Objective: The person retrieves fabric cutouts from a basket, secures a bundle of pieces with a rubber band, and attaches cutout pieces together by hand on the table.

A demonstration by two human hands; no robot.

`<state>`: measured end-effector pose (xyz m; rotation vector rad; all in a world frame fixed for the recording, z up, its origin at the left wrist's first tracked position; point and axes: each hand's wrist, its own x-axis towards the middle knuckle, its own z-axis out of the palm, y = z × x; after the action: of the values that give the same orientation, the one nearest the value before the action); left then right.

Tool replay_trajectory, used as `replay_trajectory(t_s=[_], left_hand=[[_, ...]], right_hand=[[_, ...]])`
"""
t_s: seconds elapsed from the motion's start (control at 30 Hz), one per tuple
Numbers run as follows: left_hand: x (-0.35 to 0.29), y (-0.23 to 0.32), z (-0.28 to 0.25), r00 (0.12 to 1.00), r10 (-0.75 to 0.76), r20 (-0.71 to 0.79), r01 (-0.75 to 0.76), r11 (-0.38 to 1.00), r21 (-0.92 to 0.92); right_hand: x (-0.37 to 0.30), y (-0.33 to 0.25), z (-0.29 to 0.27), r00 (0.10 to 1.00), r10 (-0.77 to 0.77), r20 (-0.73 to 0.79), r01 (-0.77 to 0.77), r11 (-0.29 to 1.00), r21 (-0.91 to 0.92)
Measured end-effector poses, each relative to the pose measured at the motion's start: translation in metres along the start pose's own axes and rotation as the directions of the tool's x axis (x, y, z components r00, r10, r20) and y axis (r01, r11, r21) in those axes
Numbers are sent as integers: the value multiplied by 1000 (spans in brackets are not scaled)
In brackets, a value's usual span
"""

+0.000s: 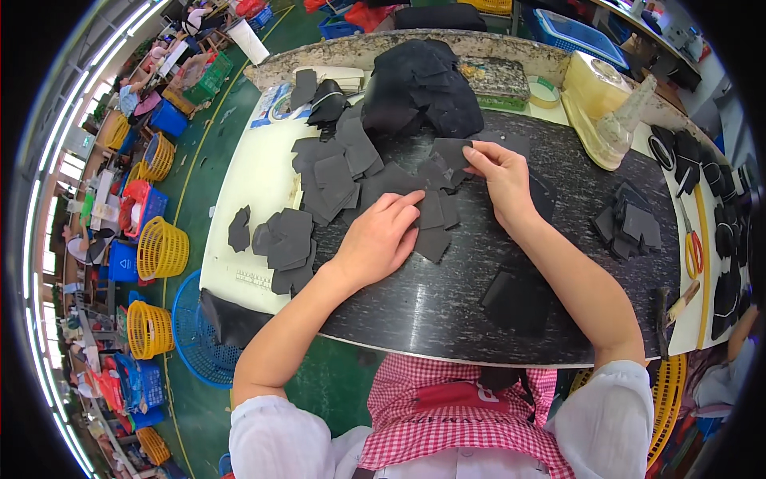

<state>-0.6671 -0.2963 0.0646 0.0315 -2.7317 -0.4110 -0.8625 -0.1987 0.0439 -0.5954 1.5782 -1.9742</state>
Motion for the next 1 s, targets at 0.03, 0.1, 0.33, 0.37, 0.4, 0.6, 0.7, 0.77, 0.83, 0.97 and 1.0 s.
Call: replay_trajectory(t_s=[0.03, 0.1, 0.33, 0.37, 0.4, 0.6, 0.7, 0.77, 0.83, 0.97, 1.0], left_hand=[[-1, 1, 1, 1000, -8, 6, 9, 1000, -29], [-3, 2, 0, 1000, -25, 9, 25, 998, -57], [14, 41, -4, 988, -68, -141, 1, 905, -426], [18, 73, 2, 976, -217, -10, 100, 491, -866], [17, 99, 6, 938, -287, 191, 170, -98, -981], [-2, 103, 17, 797, -162, 581, 544, -222, -809], [-10, 108, 16, 806, -163, 568, 543, -176, -821], [-26, 108, 11, 778, -72, 624, 621, -60, -781], [-40, 113, -2, 727, 163, 668, 621, 260, -739], [-36, 93, -37, 713, 141, 687, 343, 784, -517], [-33, 73, -36, 874, -3, 487, 319, 759, -567]], right_hand=[[2, -2, -2, 999, -21, -41, 23, 998, 56], [11, -30, -16, 964, -52, -260, 82, 991, 107], [-64, -109, -82, 685, -717, 132, 581, 428, -692], [-88, -101, -74, 645, -697, 313, 667, 313, -677], [-111, -89, -66, 645, -582, 494, 742, 322, -588], [-147, -90, -103, 858, -356, 369, 513, 577, -636], [-145, -90, -88, 916, -108, 386, 304, 816, -492], [-151, -82, -83, 796, 126, 592, 225, 847, -482], [-144, -87, -83, 519, 230, 823, 313, 845, -434], [-112, -84, -57, 651, 72, 756, 480, 733, -483], [-93, -75, -47, 686, -73, 724, 589, 640, -494]])
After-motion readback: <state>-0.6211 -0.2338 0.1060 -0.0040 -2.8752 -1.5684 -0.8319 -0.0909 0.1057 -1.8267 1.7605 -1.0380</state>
